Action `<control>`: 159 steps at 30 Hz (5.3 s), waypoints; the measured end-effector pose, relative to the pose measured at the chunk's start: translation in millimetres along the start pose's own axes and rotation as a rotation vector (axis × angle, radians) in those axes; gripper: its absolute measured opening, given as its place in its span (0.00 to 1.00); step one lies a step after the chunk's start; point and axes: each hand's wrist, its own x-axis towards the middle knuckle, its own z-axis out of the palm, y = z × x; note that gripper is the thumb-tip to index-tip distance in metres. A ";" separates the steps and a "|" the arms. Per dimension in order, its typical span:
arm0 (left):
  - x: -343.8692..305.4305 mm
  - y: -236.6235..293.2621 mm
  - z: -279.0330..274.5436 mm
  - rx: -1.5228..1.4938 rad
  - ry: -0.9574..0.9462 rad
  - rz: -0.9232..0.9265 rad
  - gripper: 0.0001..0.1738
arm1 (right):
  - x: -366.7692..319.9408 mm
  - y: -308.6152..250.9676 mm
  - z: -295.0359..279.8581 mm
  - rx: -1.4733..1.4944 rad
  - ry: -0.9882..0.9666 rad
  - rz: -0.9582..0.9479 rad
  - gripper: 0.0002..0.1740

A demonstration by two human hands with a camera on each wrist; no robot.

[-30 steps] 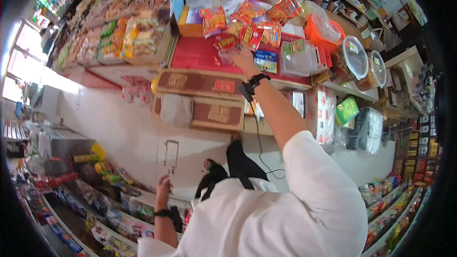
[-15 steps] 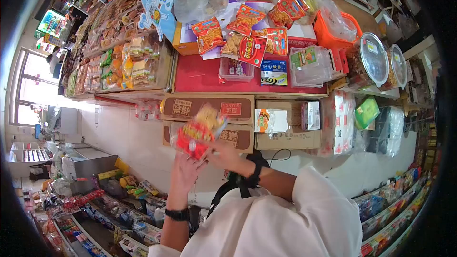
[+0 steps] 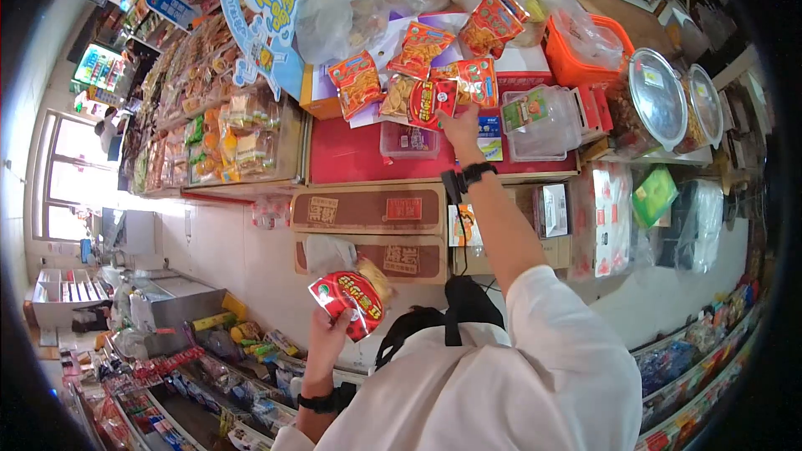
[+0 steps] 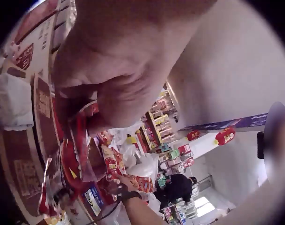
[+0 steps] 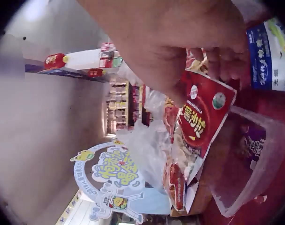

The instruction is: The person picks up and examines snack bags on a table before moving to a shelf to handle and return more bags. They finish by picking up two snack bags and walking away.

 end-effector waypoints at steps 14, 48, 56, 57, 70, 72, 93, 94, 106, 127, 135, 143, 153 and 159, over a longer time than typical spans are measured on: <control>-21.6 41.0 -10.9 0.841 -0.148 0.299 0.13 | -18.7 75.7 105.9 -0.217 -0.131 0.569 0.23; -188.2 100.1 185.8 0.992 -1.176 1.853 0.03 | -507.4 -86.6 -497.5 -0.167 0.051 -0.208 0.08; -302.9 63.3 392.5 0.724 -1.667 1.631 0.14 | -552.3 9.0 -709.2 0.307 0.257 0.051 0.16; -325.5 70.7 422.2 0.560 -1.718 1.797 0.20 | -557.9 18.5 -732.6 0.535 0.265 -0.037 0.23; -480.1 108.3 771.4 0.197 -1.863 0.808 0.45 | -457.6 138.3 -963.0 0.229 0.833 0.134 0.13; -472.2 99.3 849.1 0.072 -2.200 0.277 0.38 | -412.7 163.3 -1011.4 0.496 1.013 0.013 0.10; -663.9 118.1 1348.1 0.726 -2.177 -0.303 0.27 | -192.5 324.8 -1448.2 0.841 1.090 0.340 0.31; -672.0 113.4 1378.5 0.746 -2.162 -0.281 0.27 | -188.4 334.0 -1473.6 0.856 1.097 0.332 0.31; -856.5 189.5 1682.6 0.550 -2.172 -0.334 0.31 | -114.1 397.0 -1794.3 0.789 1.107 0.223 0.30; -1421.4 260.8 2043.7 0.962 -3.149 -0.096 0.24 | 53.0 538.2 -2028.5 0.830 1.717 0.387 0.27; -1470.8 234.5 2035.2 1.087 -3.223 0.733 0.28 | 61.2 509.5 -2009.9 0.759 2.004 0.306 0.17; -1315.9 285.5 2073.4 1.326 -3.227 0.086 0.45 | 26.8 391.5 -2052.7 0.710 2.003 -0.294 0.44; -1325.1 286.4 2011.3 0.495 -3.750 1.396 0.51 | 15.0 374.8 -2112.0 0.270 2.408 -0.209 0.25; -1471.4 247.5 2032.9 -0.320 -3.018 2.537 0.16 | 21.4 378.0 -2123.3 0.309 2.635 -0.125 0.21</control>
